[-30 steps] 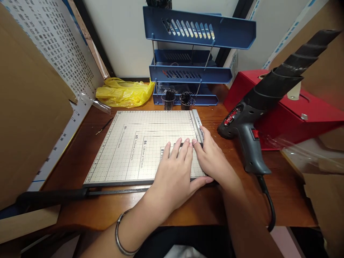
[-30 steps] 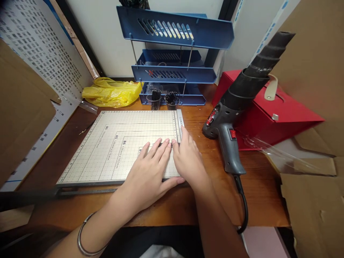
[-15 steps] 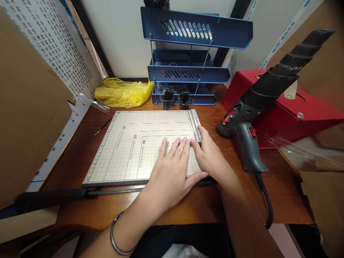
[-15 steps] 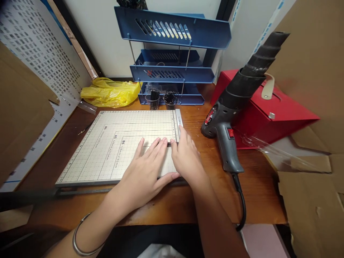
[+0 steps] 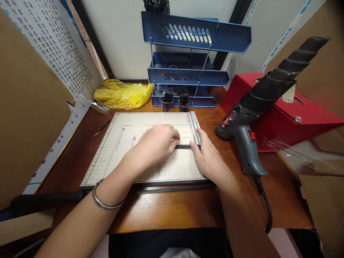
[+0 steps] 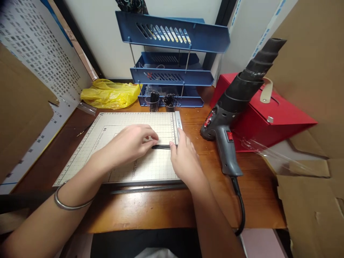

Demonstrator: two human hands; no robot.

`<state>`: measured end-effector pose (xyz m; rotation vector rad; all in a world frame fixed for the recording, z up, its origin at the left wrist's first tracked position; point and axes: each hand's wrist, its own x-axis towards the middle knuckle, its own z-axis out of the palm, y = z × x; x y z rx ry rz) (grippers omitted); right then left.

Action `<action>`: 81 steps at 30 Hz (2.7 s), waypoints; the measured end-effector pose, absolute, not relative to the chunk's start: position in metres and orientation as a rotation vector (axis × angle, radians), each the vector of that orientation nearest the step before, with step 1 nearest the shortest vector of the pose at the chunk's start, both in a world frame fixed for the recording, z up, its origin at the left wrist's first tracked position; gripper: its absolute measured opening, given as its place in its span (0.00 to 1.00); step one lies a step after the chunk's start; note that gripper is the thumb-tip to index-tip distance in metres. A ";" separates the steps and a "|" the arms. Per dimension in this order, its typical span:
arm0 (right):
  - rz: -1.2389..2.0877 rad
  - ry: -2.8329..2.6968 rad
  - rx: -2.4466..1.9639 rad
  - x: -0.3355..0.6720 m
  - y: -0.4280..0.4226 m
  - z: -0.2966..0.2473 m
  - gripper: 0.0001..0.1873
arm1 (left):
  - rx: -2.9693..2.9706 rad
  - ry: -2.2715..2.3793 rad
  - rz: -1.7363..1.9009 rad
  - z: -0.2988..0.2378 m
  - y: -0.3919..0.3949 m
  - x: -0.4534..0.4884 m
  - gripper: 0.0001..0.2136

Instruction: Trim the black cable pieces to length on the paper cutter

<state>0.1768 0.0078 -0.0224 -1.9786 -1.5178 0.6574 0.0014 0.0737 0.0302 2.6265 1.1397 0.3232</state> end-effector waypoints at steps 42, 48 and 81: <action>0.671 -1.544 -1.999 0.177 0.008 -0.022 0.34 | 2.756 1.017 0.511 -0.005 0.065 0.017 0.09; 0.630 -1.575 -2.016 0.176 0.008 -0.023 0.36 | 2.773 1.023 0.483 -0.004 0.064 0.018 0.11; 0.654 -1.539 -2.009 0.176 0.008 -0.022 0.36 | 2.699 1.131 0.304 0.016 0.069 -0.012 0.08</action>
